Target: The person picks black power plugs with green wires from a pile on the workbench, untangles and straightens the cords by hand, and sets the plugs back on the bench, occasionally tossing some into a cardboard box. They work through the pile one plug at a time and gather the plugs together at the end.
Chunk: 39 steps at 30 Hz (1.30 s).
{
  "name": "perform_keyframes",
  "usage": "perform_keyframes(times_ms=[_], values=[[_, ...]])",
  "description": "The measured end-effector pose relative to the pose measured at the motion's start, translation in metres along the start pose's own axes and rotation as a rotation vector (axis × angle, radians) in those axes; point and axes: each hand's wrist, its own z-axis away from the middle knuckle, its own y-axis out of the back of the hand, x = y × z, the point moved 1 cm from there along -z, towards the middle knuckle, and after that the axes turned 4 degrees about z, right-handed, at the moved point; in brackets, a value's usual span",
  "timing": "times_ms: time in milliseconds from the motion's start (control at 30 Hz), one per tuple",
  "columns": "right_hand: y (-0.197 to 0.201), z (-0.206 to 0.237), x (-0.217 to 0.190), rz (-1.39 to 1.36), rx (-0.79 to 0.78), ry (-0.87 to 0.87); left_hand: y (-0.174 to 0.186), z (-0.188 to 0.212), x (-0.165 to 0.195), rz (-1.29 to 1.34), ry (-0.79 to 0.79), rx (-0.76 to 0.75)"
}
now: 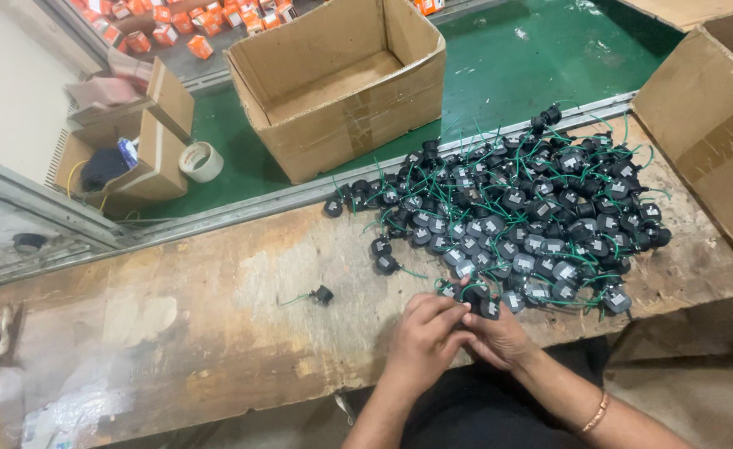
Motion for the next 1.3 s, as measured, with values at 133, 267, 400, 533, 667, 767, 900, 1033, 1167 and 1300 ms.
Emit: perform_keyframes(times_ms=[133, 267, 400, 533, 667, 767, 900, 1033, 1167, 1300], values=[[0.0, 0.0, 0.003, 0.008, 0.026, -0.073, 0.011, -0.008, -0.006, 0.096, 0.123, 0.285], [-0.005, -0.001, 0.005, 0.152, -0.015, -0.033, 0.009, -0.014, -0.013, 0.111, 0.201, 0.157], [-0.008, 0.0, 0.004, 0.114, -0.059, -0.027, 0.01, -0.011, -0.013, 0.104, 0.049, 0.202], [-0.009, -0.001, 0.003, 0.047, -0.077, -0.016, 0.021, -0.002, -0.017, 0.116, -0.035, 0.151], [-0.007, -0.002, 0.004, 0.111, -0.038, 0.036, 0.026, 0.006, -0.03, 0.125, -0.094, 0.13], [-0.004, 0.0, 0.005, 0.35, -0.048, 0.138, 0.014, 0.011, -0.041, 0.393, 0.247, 0.131], [-0.004, 0.002, 0.008, 0.553, -0.134, 0.224, -0.005, 0.02, -0.041, 0.556, 0.641, 0.214], [-0.003, 0.002, 0.008, 0.424, -0.153, 0.161, 0.013, 0.023, -0.027, 0.187, 0.244, 0.264], [0.005, -0.001, 0.003, -0.039, -0.058, -0.012, 0.063, 0.024, -0.03, 0.068, 0.167, 0.231], [0.009, -0.001, 0.005, -0.129, -0.076, -0.011, 0.103, 0.031, -0.053, -0.26, 0.093, -0.061]])
